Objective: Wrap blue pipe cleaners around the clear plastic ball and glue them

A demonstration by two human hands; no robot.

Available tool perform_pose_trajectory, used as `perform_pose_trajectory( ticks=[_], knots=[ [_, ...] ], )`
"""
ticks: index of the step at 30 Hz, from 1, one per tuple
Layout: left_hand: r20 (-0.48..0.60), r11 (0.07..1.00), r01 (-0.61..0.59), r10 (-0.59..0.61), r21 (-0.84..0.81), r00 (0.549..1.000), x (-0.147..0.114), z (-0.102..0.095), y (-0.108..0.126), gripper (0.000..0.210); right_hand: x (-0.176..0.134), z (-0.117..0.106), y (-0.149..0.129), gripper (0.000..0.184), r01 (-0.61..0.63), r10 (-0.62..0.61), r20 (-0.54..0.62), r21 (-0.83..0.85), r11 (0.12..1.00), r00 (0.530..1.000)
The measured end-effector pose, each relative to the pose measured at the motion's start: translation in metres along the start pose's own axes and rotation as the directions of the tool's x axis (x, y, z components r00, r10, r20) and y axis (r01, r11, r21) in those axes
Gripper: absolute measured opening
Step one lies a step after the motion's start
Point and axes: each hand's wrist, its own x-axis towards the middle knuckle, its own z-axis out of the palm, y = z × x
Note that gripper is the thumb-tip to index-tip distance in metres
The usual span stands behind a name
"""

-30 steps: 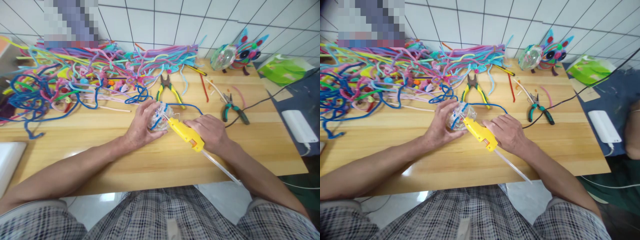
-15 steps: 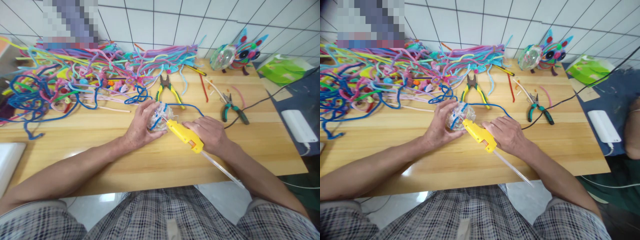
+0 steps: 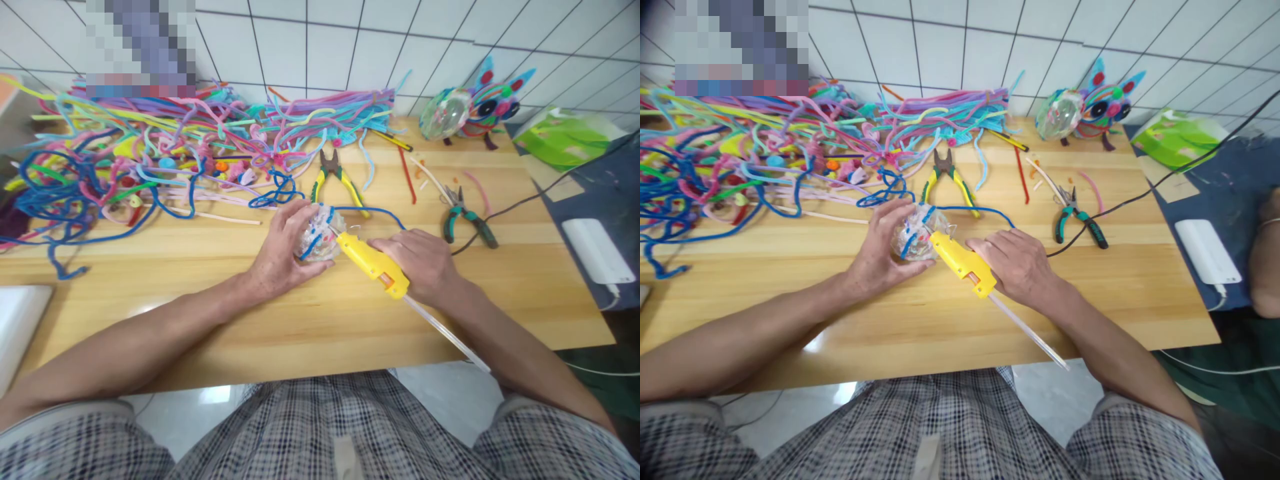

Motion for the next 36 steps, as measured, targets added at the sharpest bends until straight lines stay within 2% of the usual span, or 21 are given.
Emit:
perform_pose_trajectory(
  ticks=[5, 12, 18, 24, 28, 36],
  knots=[
    [0.015, 1.000, 0.000, -0.001, 0.026, 1.000, 0.0001, 0.0000, -0.0005, 0.099, 0.0003, -0.0012, -0.0008, 0.030, 0.016, -0.016, 0.013, 0.014, 1.000, 1.000],
    [0.008, 1.000, -0.004, 0.004, 0.010, 1.000, 0.0009, -0.0006, -0.0007, 0.097, -0.0009, -0.0010, -0.0025, 0.034, 0.009, -0.008, -0.007, 0.023, 1.000, 1.000],
    [0.020, 1.000, 0.000, -0.001, 0.025, 1.000, 0.0008, -0.0003, -0.0009, 0.098, 0.0001, -0.0002, -0.0029, 0.026, -0.002, -0.001, 0.048, 0.050, 0.999, 0.999],
    [0.006, 1.000, 0.000, 0.000, 0.026, 1.000, 0.0005, -0.0004, -0.0005, 0.097, -0.0026, 0.0002, -0.0005, 0.032, -0.019, 0.019, 0.003, 0.030, 0.999, 1.000],
    [0.011, 1.000, 0.014, -0.014, 0.013, 1.000, -0.0004, -0.0001, -0.0007, 0.097, -0.0041, 0.0006, 0.0006, 0.028, -0.021, 0.018, 0.042, 0.062, 0.998, 0.999],
    [0.015, 1.000, -0.004, 0.003, 0.020, 1.000, 0.0002, 0.0001, -0.0013, 0.096, -0.0007, -0.0013, -0.0039, 0.033, 0.007, -0.011, 0.048, 0.068, 0.998, 0.999]
  ],
)
